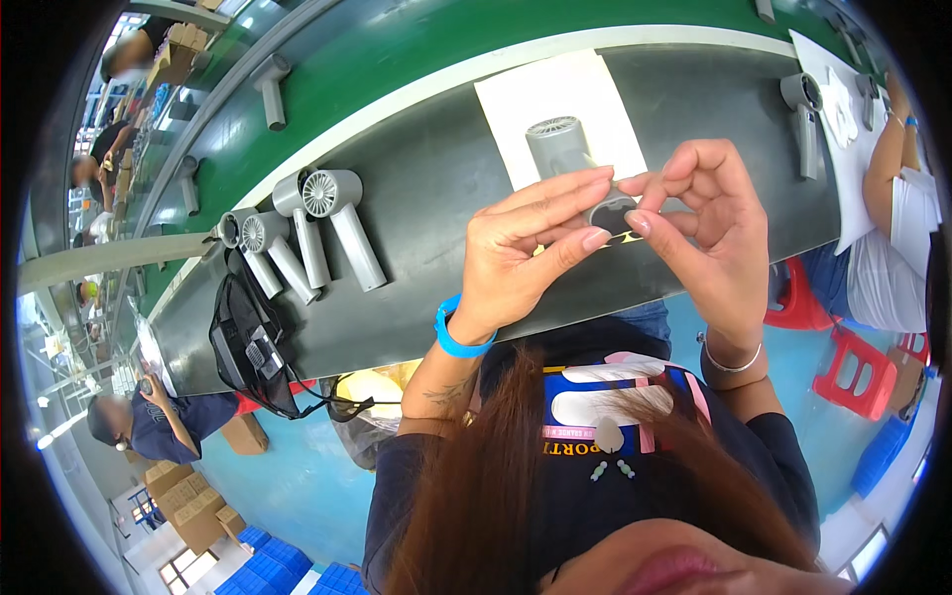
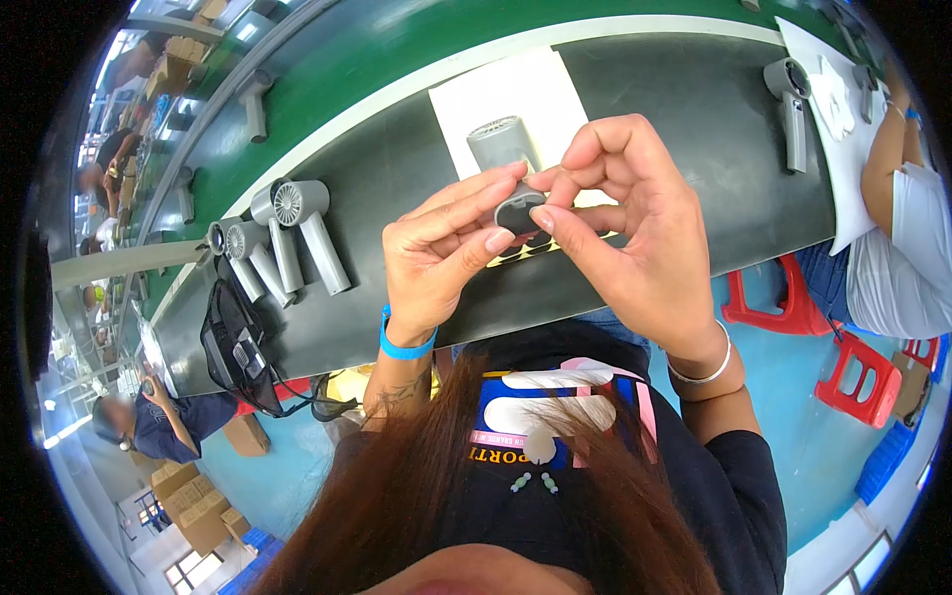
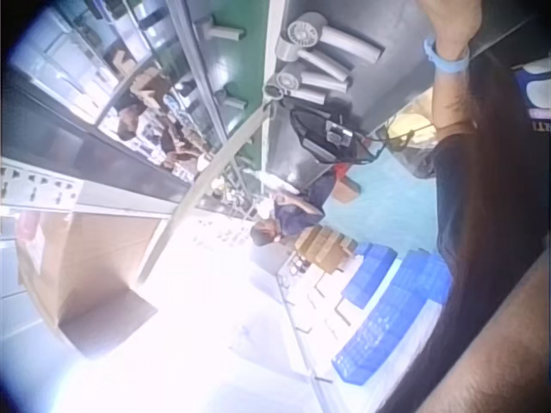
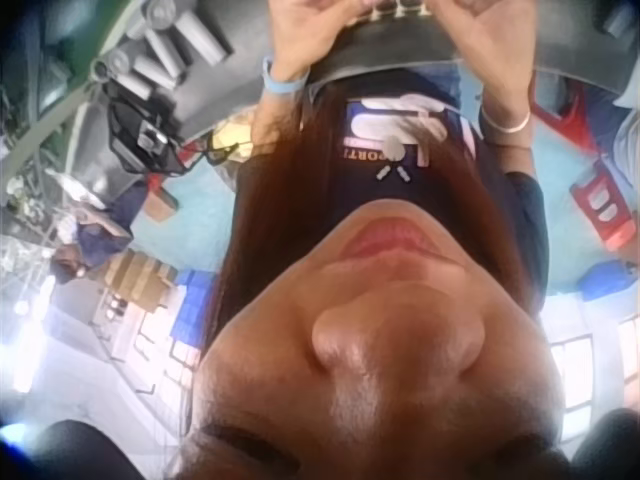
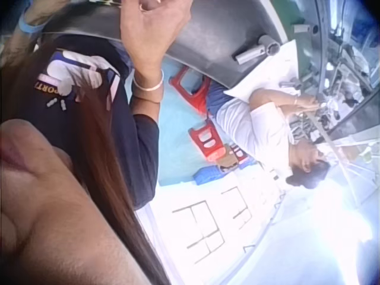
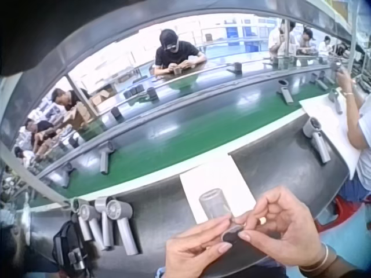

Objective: Assembling handheld fans by applying small circular adhesive labels to the interior of the fan head.

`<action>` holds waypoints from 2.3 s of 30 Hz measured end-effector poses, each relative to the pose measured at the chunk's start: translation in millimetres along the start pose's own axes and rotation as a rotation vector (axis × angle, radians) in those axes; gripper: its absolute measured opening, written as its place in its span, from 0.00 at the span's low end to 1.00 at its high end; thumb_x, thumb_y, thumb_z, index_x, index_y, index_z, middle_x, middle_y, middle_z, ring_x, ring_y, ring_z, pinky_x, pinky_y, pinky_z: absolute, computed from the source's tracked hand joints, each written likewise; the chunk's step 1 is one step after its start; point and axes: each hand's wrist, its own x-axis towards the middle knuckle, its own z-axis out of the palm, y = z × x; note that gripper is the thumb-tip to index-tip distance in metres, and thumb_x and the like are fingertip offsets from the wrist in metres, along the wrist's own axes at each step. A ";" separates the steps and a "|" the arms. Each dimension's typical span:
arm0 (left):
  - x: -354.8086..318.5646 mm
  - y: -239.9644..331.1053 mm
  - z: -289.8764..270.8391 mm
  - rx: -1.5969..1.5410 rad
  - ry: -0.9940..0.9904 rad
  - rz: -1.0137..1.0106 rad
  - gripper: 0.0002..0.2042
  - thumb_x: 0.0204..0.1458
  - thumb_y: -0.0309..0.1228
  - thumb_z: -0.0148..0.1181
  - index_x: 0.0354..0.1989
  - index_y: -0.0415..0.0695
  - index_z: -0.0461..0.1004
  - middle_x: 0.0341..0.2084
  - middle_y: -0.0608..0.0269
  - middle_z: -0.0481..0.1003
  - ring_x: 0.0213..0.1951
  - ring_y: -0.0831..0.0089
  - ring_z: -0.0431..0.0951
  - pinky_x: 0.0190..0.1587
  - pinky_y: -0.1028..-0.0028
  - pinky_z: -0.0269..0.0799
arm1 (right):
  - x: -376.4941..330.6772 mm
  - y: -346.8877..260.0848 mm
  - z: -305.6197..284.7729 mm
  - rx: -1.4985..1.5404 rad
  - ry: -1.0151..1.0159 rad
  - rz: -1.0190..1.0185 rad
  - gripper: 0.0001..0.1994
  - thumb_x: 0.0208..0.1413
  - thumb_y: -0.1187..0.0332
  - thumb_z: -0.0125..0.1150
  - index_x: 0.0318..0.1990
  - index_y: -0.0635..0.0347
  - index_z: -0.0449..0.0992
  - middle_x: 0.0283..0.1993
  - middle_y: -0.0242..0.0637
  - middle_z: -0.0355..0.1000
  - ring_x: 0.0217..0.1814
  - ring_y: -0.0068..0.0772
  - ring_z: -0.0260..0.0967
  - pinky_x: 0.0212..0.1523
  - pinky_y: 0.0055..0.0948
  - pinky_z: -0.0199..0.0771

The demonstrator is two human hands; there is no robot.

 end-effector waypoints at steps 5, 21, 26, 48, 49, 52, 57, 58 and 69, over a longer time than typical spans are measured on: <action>0.6 3.0 3.8 -0.041 0.021 -0.015 0.15 0.49 0.16 0.58 0.47 0.36 0.74 0.49 0.50 0.71 0.46 0.69 0.74 0.45 0.75 0.77 | -0.6 -2.8 0.8 -0.017 0.008 0.017 0.17 0.47 0.86 0.58 0.42 0.63 0.62 0.36 0.35 0.67 0.47 0.28 0.70 0.41 0.20 0.76; -3.2 -2.2 13.2 -0.027 0.054 -0.018 0.14 0.47 0.14 0.58 0.44 0.36 0.75 0.47 0.50 0.72 0.45 0.70 0.75 0.43 0.76 0.77 | -10.6 -5.5 1.3 -0.294 0.052 -0.066 0.16 0.47 0.85 0.55 0.43 0.63 0.62 0.35 0.34 0.67 0.44 0.25 0.71 0.40 0.21 0.74; -4.8 -1.1 6.5 -0.001 0.065 -0.010 0.14 0.48 0.14 0.57 0.45 0.35 0.75 0.47 0.52 0.72 0.43 0.72 0.75 0.41 0.77 0.77 | -3.2 -6.2 -2.0 -0.850 0.065 -0.361 0.15 0.50 0.79 0.60 0.44 0.62 0.65 0.34 0.36 0.68 0.41 0.21 0.70 0.41 0.23 0.70; 23.7 -8.4 -75.3 -0.111 0.226 0.091 0.11 0.58 0.26 0.50 0.47 0.38 0.72 0.60 0.54 0.58 0.42 0.70 0.75 0.44 0.73 0.72 | 163.7 55.9 41.8 -0.052 -0.700 0.034 0.16 0.56 0.64 0.57 0.51 0.58 0.70 0.39 0.28 0.70 0.35 0.17 0.66 0.34 0.20 0.69; 27.9 -11.0 -74.7 -0.082 0.284 0.039 0.11 0.58 0.26 0.49 0.47 0.38 0.72 0.61 0.55 0.57 0.42 0.70 0.76 0.43 0.74 0.72 | 190.2 61.6 38.5 -0.254 -0.643 0.018 0.15 0.55 0.63 0.57 0.49 0.56 0.71 0.40 0.28 0.69 0.35 0.18 0.66 0.33 0.20 0.68; 34.5 -35.7 -80.8 -0.031 0.353 -0.065 0.11 0.57 0.25 0.50 0.46 0.37 0.72 0.60 0.56 0.59 0.42 0.73 0.75 0.43 0.75 0.72 | 276.2 94.7 20.7 -0.895 -0.389 -0.196 0.14 0.52 0.63 0.51 0.45 0.57 0.72 0.31 0.40 0.72 0.35 0.34 0.72 0.36 0.30 0.69; 35.8 -52.9 -79.5 0.587 0.019 0.001 0.21 0.43 0.31 0.67 0.48 0.42 0.72 0.56 0.54 0.65 0.54 0.59 0.67 0.54 0.65 0.65 | 366.8 168.7 -24.7 -1.215 -0.537 -0.352 0.21 0.52 0.68 0.53 0.56 0.57 0.64 0.56 0.51 0.62 0.46 0.54 0.67 0.46 0.40 0.68; 31.2 -50.2 -77.4 0.742 -0.065 0.027 0.26 0.40 0.36 0.69 0.50 0.43 0.71 0.57 0.53 0.64 0.58 0.54 0.62 0.59 0.60 0.59 | 351.0 156.8 -15.1 -1.218 -0.547 -0.328 0.21 0.52 0.68 0.53 0.56 0.57 0.64 0.56 0.51 0.62 0.46 0.54 0.67 0.46 0.40 0.68; 13.2 -68.1 -45.1 1.201 -0.191 0.094 0.42 0.33 0.52 0.69 0.58 0.43 0.62 0.61 0.47 0.53 0.65 0.48 0.48 0.62 0.43 0.38 | 24.8 104.3 -5.5 -0.757 -0.087 0.038 0.06 0.47 0.74 0.62 0.35 0.61 0.74 0.32 0.38 0.69 0.33 0.32 0.69 0.33 0.27 0.69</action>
